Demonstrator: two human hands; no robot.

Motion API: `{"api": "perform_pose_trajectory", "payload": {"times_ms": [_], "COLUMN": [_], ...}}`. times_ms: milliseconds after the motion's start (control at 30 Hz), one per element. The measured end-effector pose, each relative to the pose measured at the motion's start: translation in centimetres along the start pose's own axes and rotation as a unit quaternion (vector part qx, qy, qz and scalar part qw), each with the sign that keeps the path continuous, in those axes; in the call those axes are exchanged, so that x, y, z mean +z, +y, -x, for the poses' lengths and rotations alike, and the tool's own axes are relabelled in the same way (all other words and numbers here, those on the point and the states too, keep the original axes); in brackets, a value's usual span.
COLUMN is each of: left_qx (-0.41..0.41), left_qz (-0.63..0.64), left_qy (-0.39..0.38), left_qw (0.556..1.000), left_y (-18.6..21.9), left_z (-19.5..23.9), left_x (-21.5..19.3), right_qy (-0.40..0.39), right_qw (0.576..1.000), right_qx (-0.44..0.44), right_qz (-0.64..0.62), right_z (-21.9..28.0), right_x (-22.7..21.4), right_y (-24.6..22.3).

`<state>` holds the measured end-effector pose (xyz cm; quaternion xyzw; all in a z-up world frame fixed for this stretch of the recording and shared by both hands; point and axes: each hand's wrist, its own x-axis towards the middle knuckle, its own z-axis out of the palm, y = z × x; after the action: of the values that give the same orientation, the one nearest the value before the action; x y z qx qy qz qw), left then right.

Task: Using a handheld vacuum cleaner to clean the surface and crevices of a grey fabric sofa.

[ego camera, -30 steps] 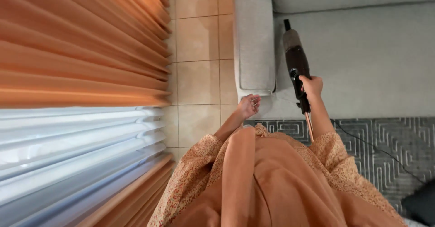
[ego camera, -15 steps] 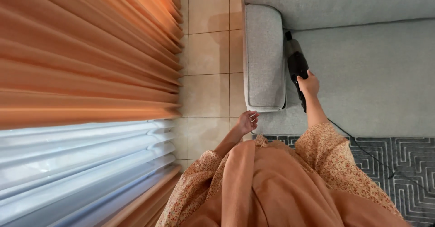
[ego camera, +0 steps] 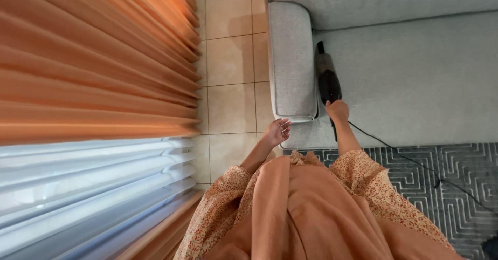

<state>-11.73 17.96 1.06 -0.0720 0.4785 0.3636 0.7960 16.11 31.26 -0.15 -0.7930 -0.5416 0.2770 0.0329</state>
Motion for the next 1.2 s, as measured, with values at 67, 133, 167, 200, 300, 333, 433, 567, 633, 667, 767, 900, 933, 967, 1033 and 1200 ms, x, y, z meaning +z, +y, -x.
{"api": "perform_pose_trajectory", "payload": {"times_ms": [67,133,167,200,300,333,433,567,633,667,767,900,933,967,1033,1200], "left_qx": [-0.008,-0.016,-0.017,-0.017,-0.024,-0.024,-0.033,-0.029,-0.032,-0.02,-0.008,-0.017,-0.016,-0.016,-0.014,0.003], "left_qz": [-0.007,-0.013,-0.004,0.005,-0.013,-0.015,-0.019,-0.018,-0.018,-0.019,-0.011,0.006,0.005,-0.004,-0.011,0.009], "left_qy": [-0.011,-0.02,-0.036,-0.054,-0.038,-0.04,-0.047,-0.059,-0.06,-0.069,-0.08,-0.082,-0.083,-0.079,-0.077,-0.098], "left_qw": [1.0,1.0,0.999,0.998,0.999,0.999,0.998,0.998,0.998,0.997,0.997,0.997,0.996,0.997,0.997,0.995], "left_y": [-0.2,-0.5,-0.6,-0.5,-1.5,-1.7,-2.3,-2.9,-3.1,-3.4,-4.3,-5.2,-5.3,-5.4,-6.0,-7.3], "left_z": [-0.2,-0.1,0.2,0.1,-0.7,-0.6,-0.2,-0.3,-0.6,-0.6,-0.8,0.2,0.5,0.8,1.2,2.4], "left_x": [0.7,1.2,1.5,1.8,2.1,2.3,2.6,2.7,2.6,2.4,2.1,2.6,2.8,3.0,3.3,3.9], "right_qy": [-0.007,-0.017,-0.024,-0.028,-0.052,-0.05,-0.082,-0.072,-0.083,-0.081,-0.082,-0.084,-0.083,-0.098,-0.111,-0.145], "right_qw": [1.0,1.0,1.0,1.0,0.998,0.998,0.995,0.996,0.996,0.996,0.996,0.996,0.996,0.995,0.994,0.989], "right_qx": [0.001,0.003,0.007,0.01,0.028,0.029,0.051,0.04,0.036,0.031,0.028,0.008,0.007,0.015,0.022,0.036], "right_qz": [-0.001,-0.001,-0.005,-0.008,-0.005,-0.006,-0.018,-0.02,-0.026,-0.018,-0.011,-0.026,-0.027,-0.015,-0.001,0.01], "right_z": [0.9,2.0,2.7,2.9,3.7,4.1,5.3,6.9,7.1,7.2,7.4,7.6,7.7,7.7,7.9,9.2], "right_x": [-0.5,-1.0,-1.1,-1.4,-1.6,-1.8,-2.1,-2.7,-2.7,-2.4,-2.2,-2.0,-2.0,-2.0,-2.0,-2.6], "right_y": [0.1,0.2,0.2,0.1,0.5,0.6,1.1,2.1,2.6,3.1,4.0,4.8,4.9,5.1,5.6,6.3]}}
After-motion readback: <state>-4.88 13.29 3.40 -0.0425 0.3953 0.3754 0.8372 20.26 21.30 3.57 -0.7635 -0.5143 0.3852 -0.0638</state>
